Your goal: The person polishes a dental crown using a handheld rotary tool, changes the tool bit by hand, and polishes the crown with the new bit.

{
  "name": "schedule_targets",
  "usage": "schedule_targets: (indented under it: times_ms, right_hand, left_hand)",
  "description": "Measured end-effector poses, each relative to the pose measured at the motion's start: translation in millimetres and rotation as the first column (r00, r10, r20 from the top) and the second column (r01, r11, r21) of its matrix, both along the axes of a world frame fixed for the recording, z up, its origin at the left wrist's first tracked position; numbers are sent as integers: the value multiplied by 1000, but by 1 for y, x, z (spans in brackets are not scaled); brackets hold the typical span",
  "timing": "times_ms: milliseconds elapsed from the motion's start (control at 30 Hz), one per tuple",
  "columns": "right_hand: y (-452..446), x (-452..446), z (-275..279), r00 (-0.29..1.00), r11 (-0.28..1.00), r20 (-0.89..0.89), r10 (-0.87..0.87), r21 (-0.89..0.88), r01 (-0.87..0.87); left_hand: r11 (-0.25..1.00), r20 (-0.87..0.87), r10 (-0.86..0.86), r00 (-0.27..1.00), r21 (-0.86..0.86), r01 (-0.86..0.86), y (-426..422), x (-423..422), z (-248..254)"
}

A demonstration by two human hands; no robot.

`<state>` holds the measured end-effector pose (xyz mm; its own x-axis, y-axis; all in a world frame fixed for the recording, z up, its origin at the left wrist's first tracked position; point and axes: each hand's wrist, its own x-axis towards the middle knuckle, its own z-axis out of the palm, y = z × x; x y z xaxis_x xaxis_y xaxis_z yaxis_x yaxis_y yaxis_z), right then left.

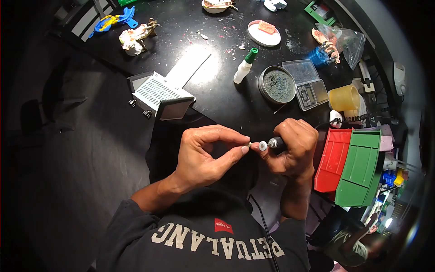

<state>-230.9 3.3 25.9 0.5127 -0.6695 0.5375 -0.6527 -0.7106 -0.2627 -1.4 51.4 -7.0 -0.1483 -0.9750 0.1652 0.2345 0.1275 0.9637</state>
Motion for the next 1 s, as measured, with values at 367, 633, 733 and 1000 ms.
schedule_targets:
  times_ms: [367,633,733,1000]
  right_hand:
    - [0,-2,-1,1000,1000,15,25,12,-25]
    - [2,0,2,995,999,-92,-25,26,28]
    - [1,1,2,994,999,-103,-21,30,24]
    - [2,3,2,990,1000,-143,-9,26,13]
  left_hand:
    - [985,-263,-65,963,136,103,3,-9,-10]
    - [978,-284,-101,954,146,147,4,-5,-5]
    - [983,-236,-125,964,105,153,2,-2,-5]
    - [977,-147,-166,975,109,182,-1,3,1]
